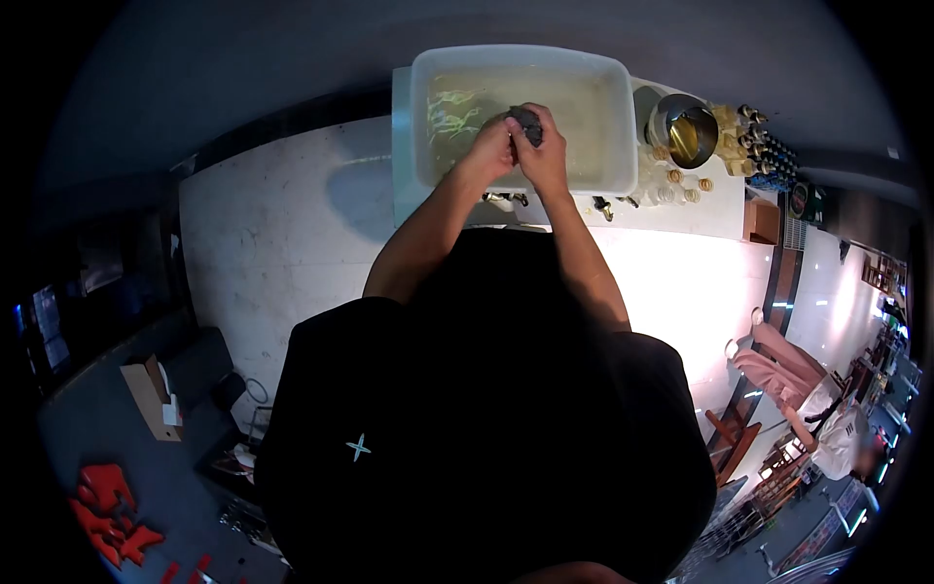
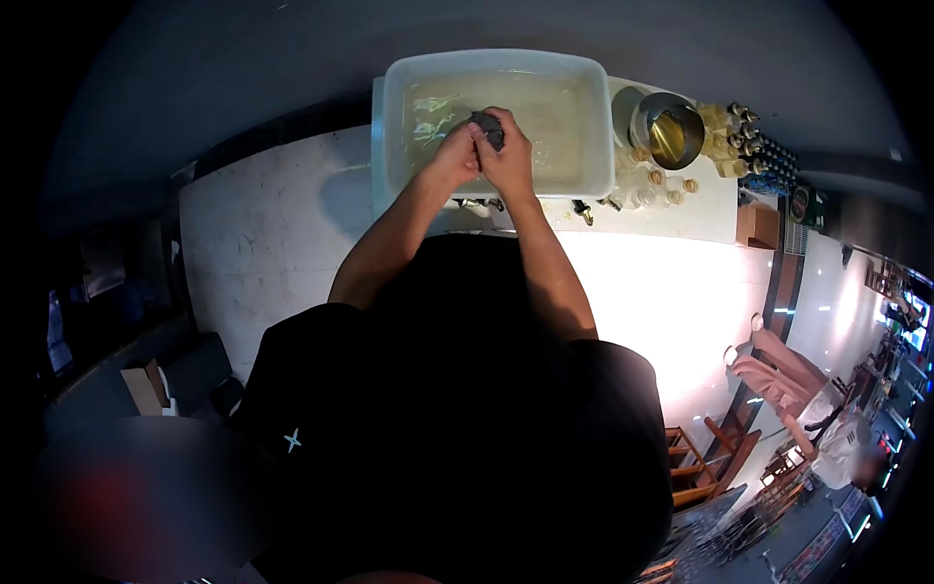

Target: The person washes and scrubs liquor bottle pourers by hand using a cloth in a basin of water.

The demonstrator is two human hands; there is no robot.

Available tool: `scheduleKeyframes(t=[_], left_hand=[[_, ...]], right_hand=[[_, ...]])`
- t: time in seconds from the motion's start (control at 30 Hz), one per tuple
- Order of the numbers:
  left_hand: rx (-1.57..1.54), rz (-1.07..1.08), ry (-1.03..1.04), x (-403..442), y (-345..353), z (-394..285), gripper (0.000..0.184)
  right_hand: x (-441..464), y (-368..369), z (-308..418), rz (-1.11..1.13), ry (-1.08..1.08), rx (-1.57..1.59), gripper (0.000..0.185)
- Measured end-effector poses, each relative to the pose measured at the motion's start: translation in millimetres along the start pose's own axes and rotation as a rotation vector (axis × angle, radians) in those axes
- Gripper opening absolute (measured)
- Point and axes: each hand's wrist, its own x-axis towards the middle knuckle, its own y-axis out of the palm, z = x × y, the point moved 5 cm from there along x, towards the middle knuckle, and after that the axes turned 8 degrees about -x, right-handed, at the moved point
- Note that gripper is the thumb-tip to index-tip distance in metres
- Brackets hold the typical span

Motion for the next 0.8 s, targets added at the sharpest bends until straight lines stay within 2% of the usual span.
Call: scheduleKeyframes(t=[0.07,0.1,0.17,0.27,0.3,0.4,0.43,0.5,0.53,0.6,0.67,0.8], left_hand=[[-0.024,0.063,-0.007,2.5,-1.4,4.5,0.018],[0.002,0.179,-0.018,1.0,2.9,3.6,0.018],[0.028,0.158,-0.002,1.2,3.1,5.4,0.019],[-0.003,0.158,-0.025,-8.5,17.1,0.6,0.021],[-0.031,0.16,-0.05,-8.3,18.2,-0.2,0.021],[-0.115,0.234,-0.132,0.8,8.4,-2.5,0.023],[-0.145,0.27,-0.163,5.7,4.2,-0.9,0.024],[-0.125,0.092,-0.078,16.7,4.0,4.2,0.021],[-0.113,0.003,-0.036,15.8,7.3,4.3,0.02],[-0.125,0.073,0.019,12.5,9.4,7.0,0.02],[-0.187,0.198,0.01,26.6,-9.8,12.3,0.023],[-0.172,0.197,0.014,48.9,-25.0,25.4,0.026]], right_hand=[[1.2,-1.4,-4.7,-0.112,0.008,-0.044,0.029],[3.9,-3.2,-6.0,-0.178,0.017,-0.039,0.027],[10.8,-6.2,-12.6,-0.27,0.02,-0.027,0.024],[26.3,-2.0,-50.5,-0.25,0.178,0.202,0.024],[25.3,-5.5,-46.6,-0.305,0.229,0.242,0.024],[18.7,-13.4,-16.0,-0.288,0.351,0.509,0.023],[18.4,-14.3,-8.3,-0.235,0.233,0.438,0.024],[16.8,-15.0,5.8,-0.133,0.001,0.289,0.025],[15.0,-7.0,9.7,0.033,-0.066,0.26,0.029],[7.4,6.3,18.5,0.023,-0.245,-0.054,0.029],[5.6,3.8,27.5,-0.024,-0.174,-0.076,0.031],[10.1,0.0,22.9,-0.094,0.06,-0.223,0.029]])
